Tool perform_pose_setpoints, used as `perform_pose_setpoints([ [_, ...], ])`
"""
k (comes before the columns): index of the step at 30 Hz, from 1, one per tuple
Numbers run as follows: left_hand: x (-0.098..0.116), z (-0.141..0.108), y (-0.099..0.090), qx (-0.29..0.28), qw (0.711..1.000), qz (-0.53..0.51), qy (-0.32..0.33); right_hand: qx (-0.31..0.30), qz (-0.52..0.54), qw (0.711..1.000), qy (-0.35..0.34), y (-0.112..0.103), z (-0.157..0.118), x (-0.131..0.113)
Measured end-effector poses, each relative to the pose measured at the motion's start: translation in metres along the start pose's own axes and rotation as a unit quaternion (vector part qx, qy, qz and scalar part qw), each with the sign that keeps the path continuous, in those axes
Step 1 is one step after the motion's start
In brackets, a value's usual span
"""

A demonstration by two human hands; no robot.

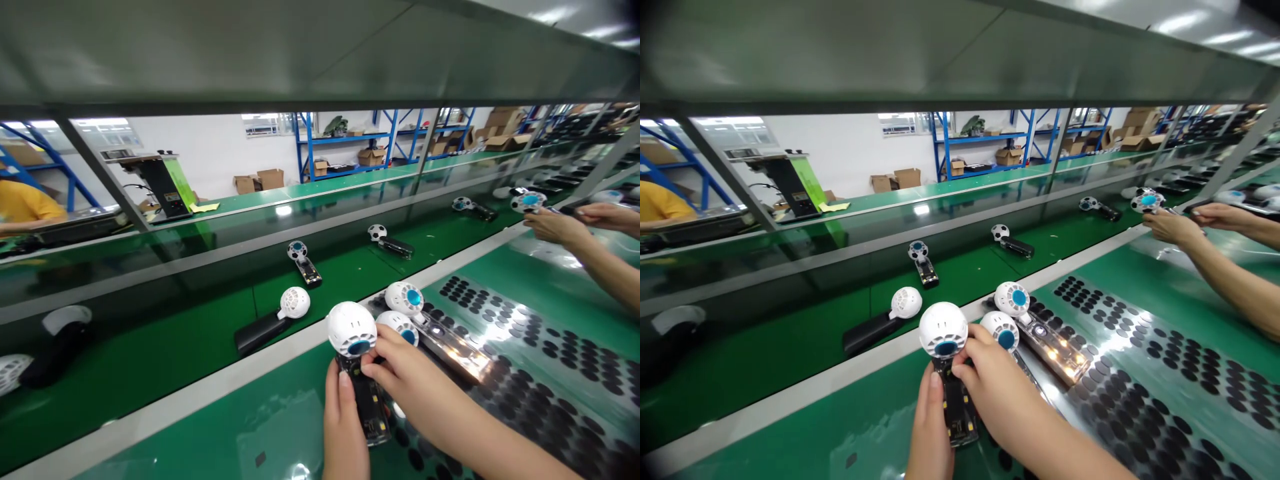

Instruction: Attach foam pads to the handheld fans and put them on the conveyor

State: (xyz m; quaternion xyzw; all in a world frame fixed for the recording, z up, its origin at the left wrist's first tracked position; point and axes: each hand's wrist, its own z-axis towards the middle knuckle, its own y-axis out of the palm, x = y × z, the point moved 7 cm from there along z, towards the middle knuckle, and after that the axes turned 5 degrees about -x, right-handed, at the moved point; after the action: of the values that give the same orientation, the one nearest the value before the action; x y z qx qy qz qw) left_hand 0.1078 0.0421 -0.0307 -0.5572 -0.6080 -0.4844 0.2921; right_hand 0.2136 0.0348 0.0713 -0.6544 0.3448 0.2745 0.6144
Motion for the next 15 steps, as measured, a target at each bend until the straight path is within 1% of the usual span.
perform_pose_setpoints([
  [4, 0.0012, 0.0005, 0.0000, -0.001, 0.999, 0.031, 0.015, 0.016, 0.021, 1.000, -0.009, 0.0022, 0.0006, 0.0005],
  [7, -0.0020, 0.0022, -0.0004, 0.003, 0.999, 0.036, 0.015, 0.018, 0.025, 0.999, -0.010, 0.0033, 0.0007, 0.0015],
  [11, -0.0053, 0.0037, -0.0009, -0.001, 0.999, 0.043, 0.014, 0.014, 0.030, 0.999, -0.002, 0.0045, -0.0005, 0.0032],
  [15, -0.0046, 0.0031, -0.0006, -0.010, 0.999, 0.050, 0.016, 0.022, 0.027, 0.999, 0.007, 0.0050, -0.0023, 0.0036],
])
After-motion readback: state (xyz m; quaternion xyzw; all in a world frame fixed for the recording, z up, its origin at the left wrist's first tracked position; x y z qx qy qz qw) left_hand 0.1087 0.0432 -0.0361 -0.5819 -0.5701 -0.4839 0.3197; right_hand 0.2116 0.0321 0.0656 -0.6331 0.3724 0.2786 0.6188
